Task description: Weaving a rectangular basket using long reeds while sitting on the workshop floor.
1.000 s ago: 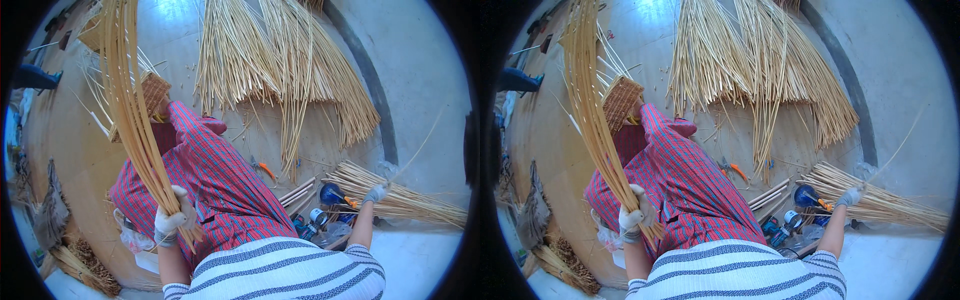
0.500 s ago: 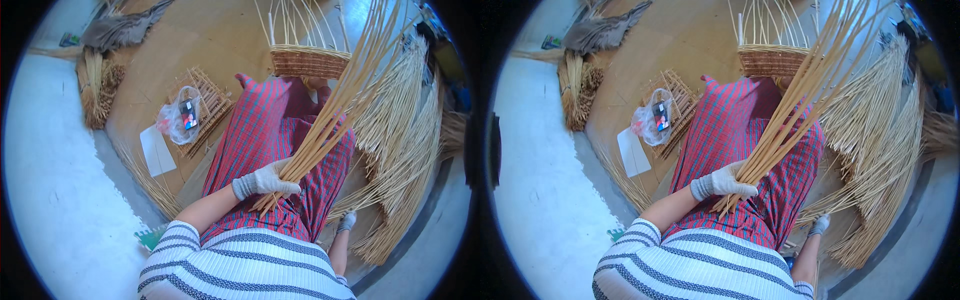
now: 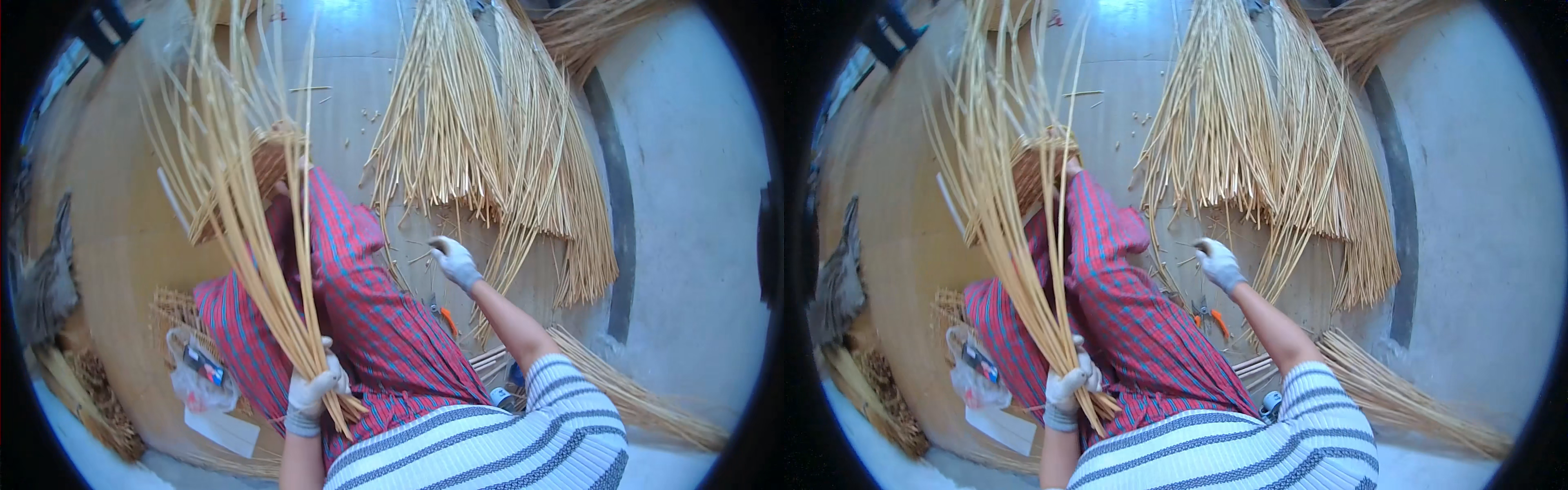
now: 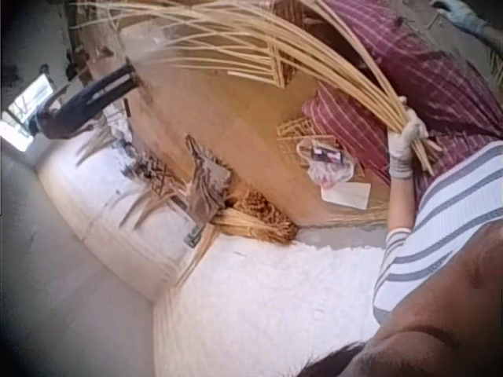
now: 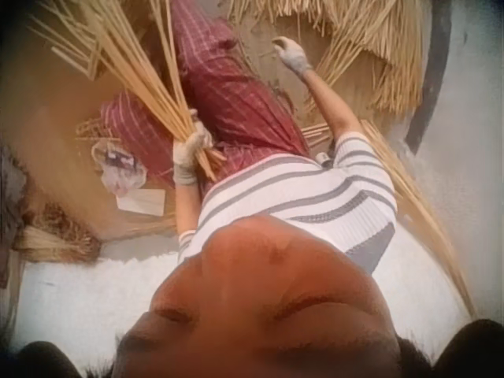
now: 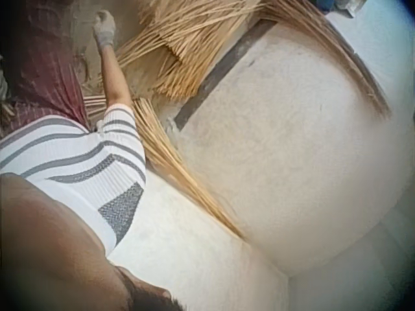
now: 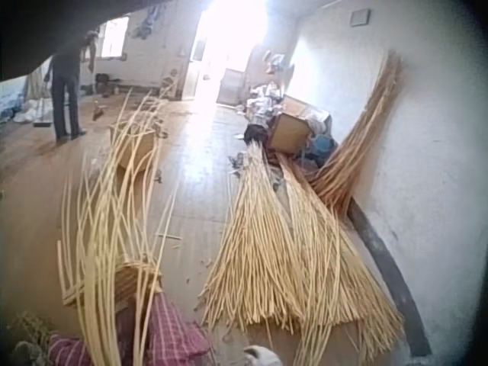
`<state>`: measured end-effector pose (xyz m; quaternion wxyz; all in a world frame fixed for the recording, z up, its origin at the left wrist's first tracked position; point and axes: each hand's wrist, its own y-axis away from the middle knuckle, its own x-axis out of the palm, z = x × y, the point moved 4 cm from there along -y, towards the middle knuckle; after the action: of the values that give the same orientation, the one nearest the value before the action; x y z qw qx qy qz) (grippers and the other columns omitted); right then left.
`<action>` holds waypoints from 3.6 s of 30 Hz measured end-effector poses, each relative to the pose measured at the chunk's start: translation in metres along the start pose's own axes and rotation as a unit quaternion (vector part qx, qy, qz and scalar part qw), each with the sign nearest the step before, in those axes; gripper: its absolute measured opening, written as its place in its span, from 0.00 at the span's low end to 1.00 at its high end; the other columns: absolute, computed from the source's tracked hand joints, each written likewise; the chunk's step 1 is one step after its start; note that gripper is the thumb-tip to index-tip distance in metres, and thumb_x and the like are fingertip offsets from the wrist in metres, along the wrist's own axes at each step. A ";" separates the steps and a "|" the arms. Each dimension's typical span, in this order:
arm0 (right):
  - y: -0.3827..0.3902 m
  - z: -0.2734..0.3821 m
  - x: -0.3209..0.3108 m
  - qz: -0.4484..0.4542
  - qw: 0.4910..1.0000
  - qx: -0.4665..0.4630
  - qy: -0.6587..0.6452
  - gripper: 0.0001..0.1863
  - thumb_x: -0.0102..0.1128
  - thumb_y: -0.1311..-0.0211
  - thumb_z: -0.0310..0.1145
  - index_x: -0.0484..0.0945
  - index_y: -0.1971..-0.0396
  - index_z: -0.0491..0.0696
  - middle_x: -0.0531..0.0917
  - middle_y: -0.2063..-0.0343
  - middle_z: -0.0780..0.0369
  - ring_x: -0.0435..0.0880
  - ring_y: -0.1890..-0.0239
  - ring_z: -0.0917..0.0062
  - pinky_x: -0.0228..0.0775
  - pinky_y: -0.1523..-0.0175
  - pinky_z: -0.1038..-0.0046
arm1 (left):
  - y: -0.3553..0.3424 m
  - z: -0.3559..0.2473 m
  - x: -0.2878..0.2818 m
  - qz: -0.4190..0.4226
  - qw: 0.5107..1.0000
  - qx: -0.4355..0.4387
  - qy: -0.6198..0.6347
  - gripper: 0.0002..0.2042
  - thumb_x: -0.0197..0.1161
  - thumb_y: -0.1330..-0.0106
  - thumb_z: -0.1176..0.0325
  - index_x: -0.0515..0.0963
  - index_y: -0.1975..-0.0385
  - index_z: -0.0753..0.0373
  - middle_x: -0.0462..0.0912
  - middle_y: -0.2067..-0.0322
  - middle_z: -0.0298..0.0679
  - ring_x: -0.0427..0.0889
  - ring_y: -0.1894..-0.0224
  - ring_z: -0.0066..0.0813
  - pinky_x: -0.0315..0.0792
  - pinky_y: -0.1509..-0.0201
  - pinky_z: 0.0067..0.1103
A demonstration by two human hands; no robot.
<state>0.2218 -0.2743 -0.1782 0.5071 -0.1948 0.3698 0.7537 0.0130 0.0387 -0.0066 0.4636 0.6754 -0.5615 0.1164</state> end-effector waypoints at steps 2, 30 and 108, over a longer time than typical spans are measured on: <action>-0.050 0.011 0.007 -0.019 0.999 -0.047 0.001 0.14 0.57 0.35 0.35 0.79 0.52 0.48 0.84 0.57 0.55 0.83 0.52 0.61 0.73 0.44 0.65 | -0.014 0.001 0.012 0.007 0.999 0.002 0.049 0.31 0.69 0.43 0.72 0.63 0.39 0.64 0.74 0.72 0.37 0.77 0.77 0.30 0.77 0.70 0.29; -0.225 -0.076 0.027 -0.089 0.970 0.066 0.218 0.11 0.62 0.41 0.40 0.79 0.62 0.50 0.84 0.64 0.53 0.84 0.60 0.57 0.76 0.54 0.58 | -0.030 0.014 0.014 -0.155 0.985 -0.076 0.002 0.28 0.69 0.43 0.73 0.62 0.45 0.68 0.73 0.78 0.42 0.76 0.77 0.35 0.76 0.69 0.34; -0.216 -0.025 0.095 -0.141 0.936 0.318 0.059 0.32 0.66 0.44 0.47 0.70 0.43 0.48 0.84 0.58 0.48 0.85 0.55 0.54 0.76 0.50 0.54 | -0.025 0.015 0.007 -0.218 0.971 -0.072 -0.066 0.24 0.66 0.37 0.67 0.65 0.47 0.70 0.75 0.77 0.43 0.76 0.77 0.30 0.74 0.74 0.29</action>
<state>0.3774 -0.1888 -0.3357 0.6209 -0.1175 0.5879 0.5051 0.0318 0.0215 -0.0223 0.4875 0.7525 -0.4367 -0.0730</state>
